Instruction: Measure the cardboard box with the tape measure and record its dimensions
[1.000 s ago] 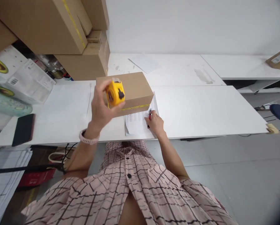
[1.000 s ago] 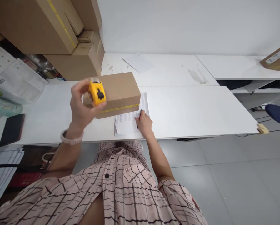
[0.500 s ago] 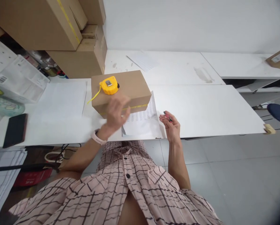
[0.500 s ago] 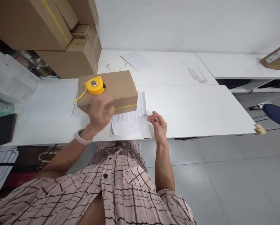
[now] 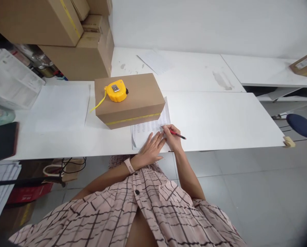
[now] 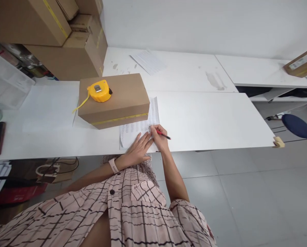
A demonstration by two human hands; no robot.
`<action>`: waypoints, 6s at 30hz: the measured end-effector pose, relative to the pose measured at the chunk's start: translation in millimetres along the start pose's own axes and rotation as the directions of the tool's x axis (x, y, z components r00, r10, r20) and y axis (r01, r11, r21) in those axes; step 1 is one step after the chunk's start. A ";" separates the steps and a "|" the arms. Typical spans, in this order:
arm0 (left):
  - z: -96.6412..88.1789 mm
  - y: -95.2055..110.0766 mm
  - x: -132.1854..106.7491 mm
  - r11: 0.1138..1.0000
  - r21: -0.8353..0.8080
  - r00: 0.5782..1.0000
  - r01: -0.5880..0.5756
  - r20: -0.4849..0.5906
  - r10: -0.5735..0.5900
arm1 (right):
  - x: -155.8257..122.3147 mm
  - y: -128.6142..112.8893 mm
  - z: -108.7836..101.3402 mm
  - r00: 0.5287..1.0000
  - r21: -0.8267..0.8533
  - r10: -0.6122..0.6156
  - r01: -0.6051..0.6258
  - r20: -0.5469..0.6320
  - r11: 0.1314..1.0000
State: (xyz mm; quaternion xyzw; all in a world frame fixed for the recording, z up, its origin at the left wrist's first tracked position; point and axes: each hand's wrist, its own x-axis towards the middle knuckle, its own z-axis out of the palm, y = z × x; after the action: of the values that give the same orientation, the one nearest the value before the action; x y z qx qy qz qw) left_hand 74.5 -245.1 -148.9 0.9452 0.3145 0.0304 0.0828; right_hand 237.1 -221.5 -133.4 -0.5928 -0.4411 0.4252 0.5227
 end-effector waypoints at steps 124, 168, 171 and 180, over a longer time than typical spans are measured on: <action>6.7 -1.0 -5.9 0.991 0.128 0.993 -0.024 -0.108 0.038 | 18.8 9.8 9.0 0.970 -0.265 -0.113 0.053 -0.216 0.963; -186.9 -78.9 -26.8 0.417 -0.907 0.920 -0.055 -0.209 -0.333 | -7.4 -107.1 38.2 0.977 0.288 -0.091 0.033 0.191 0.957; -185.3 -76.8 -32.9 0.422 -0.907 0.920 -0.020 -0.182 -0.348 | -6.0 -126.3 46.1 0.946 0.323 -0.002 -0.108 0.324 0.940; -216.8 -126.4 -68.9 0.550 -0.827 0.742 0.119 -0.293 -0.602 | 60.6 -142.0 46.3 0.988 0.222 -0.095 0.065 0.125 0.973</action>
State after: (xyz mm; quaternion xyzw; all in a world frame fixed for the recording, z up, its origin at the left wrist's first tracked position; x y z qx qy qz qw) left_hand -78.9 -156.9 42.0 0.6749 0.4775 0.4106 0.3846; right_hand 196.4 -142.4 1.0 -0.4839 -0.4497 0.4884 0.5702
